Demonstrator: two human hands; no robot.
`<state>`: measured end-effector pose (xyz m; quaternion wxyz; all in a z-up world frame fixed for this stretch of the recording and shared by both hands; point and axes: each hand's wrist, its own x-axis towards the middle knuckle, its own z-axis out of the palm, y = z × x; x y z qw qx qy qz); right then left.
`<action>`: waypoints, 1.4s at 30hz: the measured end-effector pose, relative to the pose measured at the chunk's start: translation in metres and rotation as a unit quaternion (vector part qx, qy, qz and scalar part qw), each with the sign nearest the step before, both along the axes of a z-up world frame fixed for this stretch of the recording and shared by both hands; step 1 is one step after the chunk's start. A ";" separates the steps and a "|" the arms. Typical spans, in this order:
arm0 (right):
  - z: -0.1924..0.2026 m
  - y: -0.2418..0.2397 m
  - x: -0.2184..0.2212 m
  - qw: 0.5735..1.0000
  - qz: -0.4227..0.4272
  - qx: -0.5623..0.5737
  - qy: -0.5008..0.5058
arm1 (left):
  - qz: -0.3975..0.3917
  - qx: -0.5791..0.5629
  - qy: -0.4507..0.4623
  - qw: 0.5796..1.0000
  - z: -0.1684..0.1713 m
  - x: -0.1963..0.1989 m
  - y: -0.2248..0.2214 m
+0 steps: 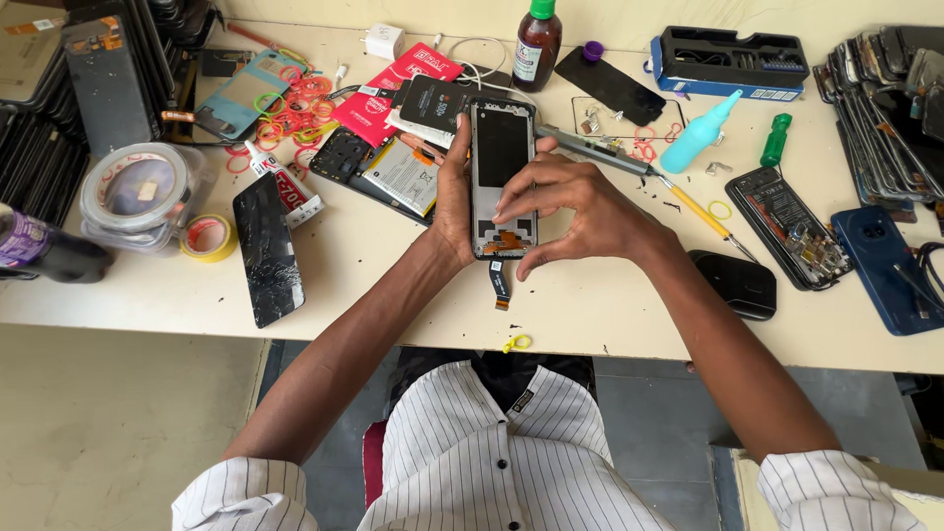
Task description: The person places a battery into a mobile phone, connects the internal ribbon cables by hand, and places the phone's back cover onto the device.
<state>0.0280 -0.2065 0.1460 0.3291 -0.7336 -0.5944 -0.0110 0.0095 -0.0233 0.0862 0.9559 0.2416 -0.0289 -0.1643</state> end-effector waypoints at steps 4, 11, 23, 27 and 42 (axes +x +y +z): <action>-0.017 -0.011 0.010 0.999 -0.010 0.034 -0.012 | -0.015 -0.013 -0.022 1.000 -0.024 0.012 -0.004; -0.034 -0.015 0.011 0.993 -0.023 0.103 0.051 | -0.010 -0.010 -0.044 0.999 -0.037 0.014 -0.010; -0.041 -0.033 0.029 0.856 -0.121 0.359 0.352 | 0.015 0.067 -0.022 0.997 -0.011 -0.002 -0.014; -0.047 -0.035 0.037 0.781 -0.123 0.401 0.463 | -0.081 -0.029 -0.082 0.993 -0.019 -0.002 -0.012; -0.035 -0.009 0.008 0.920 -0.127 0.246 0.278 | -0.030 0.014 -0.038 0.999 -0.030 -0.002 -0.015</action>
